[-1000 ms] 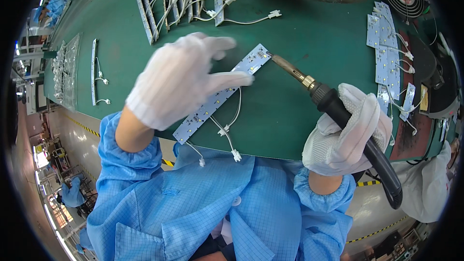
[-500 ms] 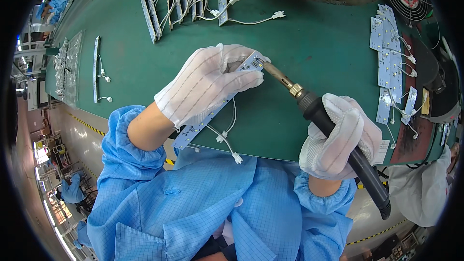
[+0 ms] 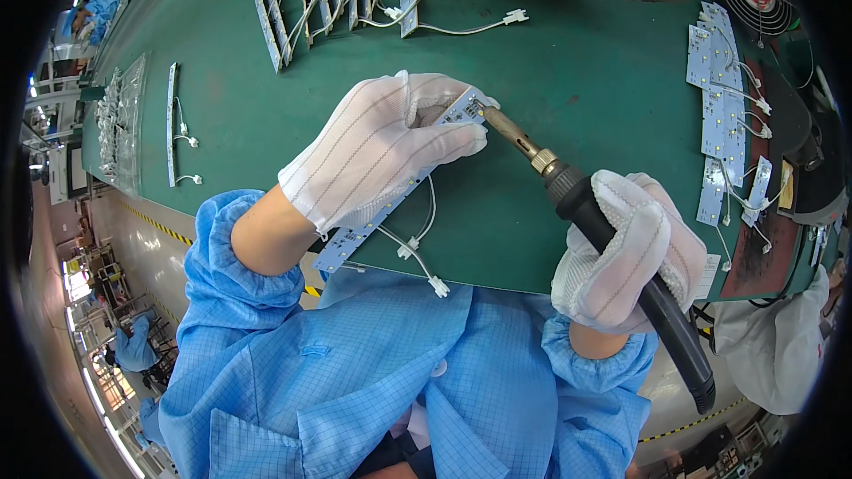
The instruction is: Soldering electrical components onto long circuit board strips at an assembly station.
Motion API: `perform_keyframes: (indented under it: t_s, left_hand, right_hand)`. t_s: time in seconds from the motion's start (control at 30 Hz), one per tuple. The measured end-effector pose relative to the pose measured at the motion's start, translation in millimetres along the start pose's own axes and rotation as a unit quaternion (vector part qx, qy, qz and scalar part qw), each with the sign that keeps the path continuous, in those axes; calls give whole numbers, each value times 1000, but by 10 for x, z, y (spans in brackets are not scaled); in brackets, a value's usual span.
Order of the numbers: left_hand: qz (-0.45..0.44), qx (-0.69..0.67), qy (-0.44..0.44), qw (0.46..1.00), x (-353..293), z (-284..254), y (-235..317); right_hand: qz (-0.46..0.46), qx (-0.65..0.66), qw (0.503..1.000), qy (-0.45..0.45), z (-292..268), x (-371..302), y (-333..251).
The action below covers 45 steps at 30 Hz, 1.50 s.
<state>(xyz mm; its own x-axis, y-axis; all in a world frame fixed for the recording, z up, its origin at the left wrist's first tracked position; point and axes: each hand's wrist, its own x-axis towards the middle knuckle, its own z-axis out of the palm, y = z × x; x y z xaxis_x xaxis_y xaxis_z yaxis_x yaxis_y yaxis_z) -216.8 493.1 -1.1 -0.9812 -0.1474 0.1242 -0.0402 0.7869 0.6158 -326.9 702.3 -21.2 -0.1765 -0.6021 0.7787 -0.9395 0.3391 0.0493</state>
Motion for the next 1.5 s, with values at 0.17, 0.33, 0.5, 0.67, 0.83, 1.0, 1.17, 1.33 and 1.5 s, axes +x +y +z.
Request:
perform_keyframes:
  t_s: [0.17,0.33,0.5,0.67,0.83,1.0,1.17,1.33,1.5]
  left_hand:
    - [29,58,17,998,8,14,-18]
    - [-7,2,-9,1000,-29,8,1]
    - [34,-6,19,999,-16,2,-31]
    - [-150,-129,-29,980,20,-43,10]
    - [-153,-124,-44,979,46,-67,8]
    - [-165,-144,-47,975,32,-48,-9]
    - [-176,-153,-47,971,38,-53,9]
    - [-159,-128,-45,978,38,-55,13]
    - [-168,-133,-45,976,37,-54,8]
  right_hand:
    - [-24,-65,998,-2,-21,23,-10]
    - [16,-2,999,43,56,50,-32]
    - [5,-90,996,-11,-60,101,-14]
    - [15,-78,997,9,-22,84,-30]
    - [14,-56,998,7,-22,63,-27]
    - [-6,-61,998,-7,-53,72,-11]
    - [7,-65,998,-10,-37,75,-34]
    - [25,-63,998,-15,-47,82,-53]
    - [2,-60,998,-22,-64,80,-23]
